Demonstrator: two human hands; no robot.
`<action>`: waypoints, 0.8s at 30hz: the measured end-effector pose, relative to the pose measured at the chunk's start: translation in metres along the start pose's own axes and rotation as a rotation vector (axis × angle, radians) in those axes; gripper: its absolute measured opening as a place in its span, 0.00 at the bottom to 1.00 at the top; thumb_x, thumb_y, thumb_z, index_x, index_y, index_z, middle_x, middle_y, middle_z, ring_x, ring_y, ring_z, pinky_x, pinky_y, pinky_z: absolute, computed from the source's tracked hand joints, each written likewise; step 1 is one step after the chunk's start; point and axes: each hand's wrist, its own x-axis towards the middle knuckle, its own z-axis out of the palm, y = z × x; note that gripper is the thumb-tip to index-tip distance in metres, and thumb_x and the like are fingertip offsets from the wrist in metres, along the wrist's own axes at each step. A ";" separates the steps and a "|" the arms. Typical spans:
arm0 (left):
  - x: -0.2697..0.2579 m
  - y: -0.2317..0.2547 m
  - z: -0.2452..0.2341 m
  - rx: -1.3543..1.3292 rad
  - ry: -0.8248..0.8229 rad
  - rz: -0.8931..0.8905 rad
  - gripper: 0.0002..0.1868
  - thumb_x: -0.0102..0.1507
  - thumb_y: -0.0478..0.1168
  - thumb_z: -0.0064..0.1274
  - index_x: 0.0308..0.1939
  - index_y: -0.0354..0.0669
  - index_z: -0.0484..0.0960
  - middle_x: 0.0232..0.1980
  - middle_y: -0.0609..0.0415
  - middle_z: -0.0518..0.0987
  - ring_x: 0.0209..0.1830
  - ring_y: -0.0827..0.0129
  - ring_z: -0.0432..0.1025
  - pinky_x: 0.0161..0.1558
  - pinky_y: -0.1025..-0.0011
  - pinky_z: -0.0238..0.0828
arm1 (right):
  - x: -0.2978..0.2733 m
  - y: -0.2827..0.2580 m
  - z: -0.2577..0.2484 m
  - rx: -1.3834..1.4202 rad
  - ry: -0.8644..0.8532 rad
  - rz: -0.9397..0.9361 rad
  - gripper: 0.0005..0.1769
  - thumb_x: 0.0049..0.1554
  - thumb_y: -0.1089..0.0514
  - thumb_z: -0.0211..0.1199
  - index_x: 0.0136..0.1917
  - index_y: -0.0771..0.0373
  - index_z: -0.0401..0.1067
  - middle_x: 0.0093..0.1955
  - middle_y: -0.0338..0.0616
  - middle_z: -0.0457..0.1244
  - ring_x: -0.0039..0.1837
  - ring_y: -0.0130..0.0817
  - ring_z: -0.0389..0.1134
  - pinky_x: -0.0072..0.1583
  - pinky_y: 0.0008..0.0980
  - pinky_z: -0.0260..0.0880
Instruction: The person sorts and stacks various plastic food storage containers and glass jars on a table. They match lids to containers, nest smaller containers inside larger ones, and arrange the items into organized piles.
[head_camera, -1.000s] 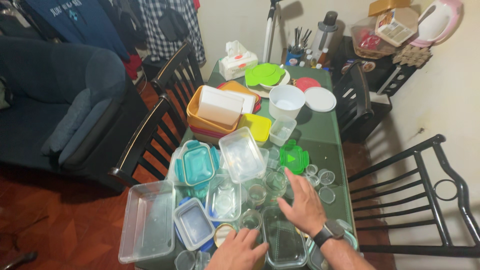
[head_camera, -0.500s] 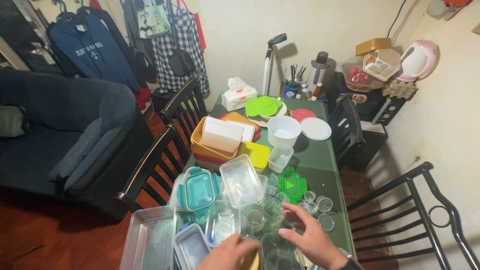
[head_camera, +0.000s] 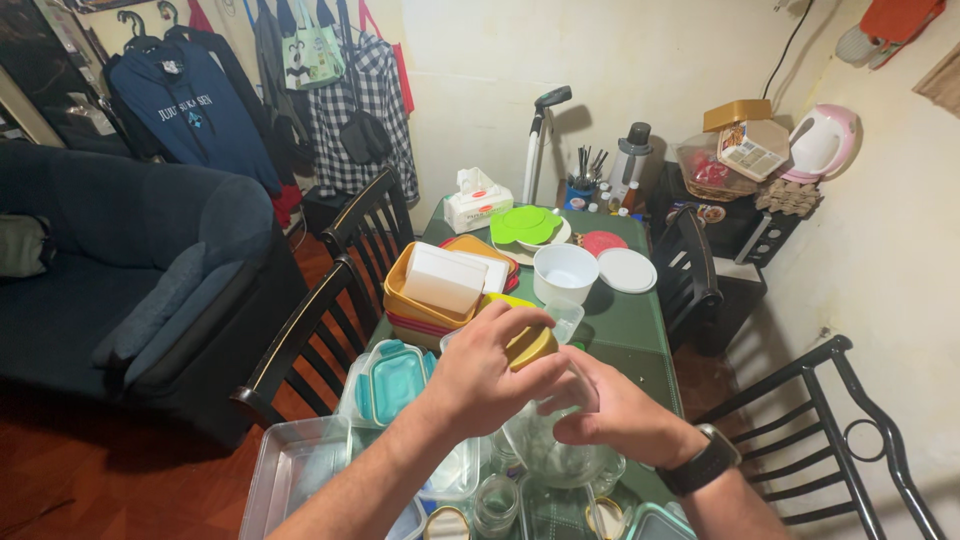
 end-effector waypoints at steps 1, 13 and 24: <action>-0.001 -0.002 0.003 0.016 0.005 0.001 0.25 0.57 0.58 0.57 0.51 0.47 0.83 0.43 0.47 0.77 0.44 0.52 0.76 0.47 0.60 0.72 | -0.002 0.001 0.003 0.020 0.043 0.051 0.55 0.42 0.48 0.79 0.76 0.65 0.58 0.64 0.47 0.62 0.66 0.40 0.65 0.58 0.39 0.72; 0.008 -0.017 0.025 0.172 0.038 -0.463 0.32 0.59 0.66 0.51 0.53 0.44 0.79 0.49 0.44 0.78 0.52 0.48 0.75 0.51 0.55 0.71 | -0.005 -0.014 0.046 -1.194 0.631 -0.172 0.58 0.35 0.39 0.80 0.74 0.54 0.60 0.61 0.49 0.63 0.63 0.51 0.65 0.60 0.48 0.67; -0.008 -0.084 0.024 -0.170 -0.395 -0.490 0.38 0.66 0.68 0.42 0.58 0.37 0.80 0.47 0.45 0.84 0.47 0.58 0.80 0.54 0.64 0.74 | -0.018 0.006 0.055 -1.347 0.508 -0.094 0.59 0.34 0.39 0.81 0.74 0.53 0.60 0.65 0.49 0.60 0.65 0.50 0.61 0.62 0.49 0.62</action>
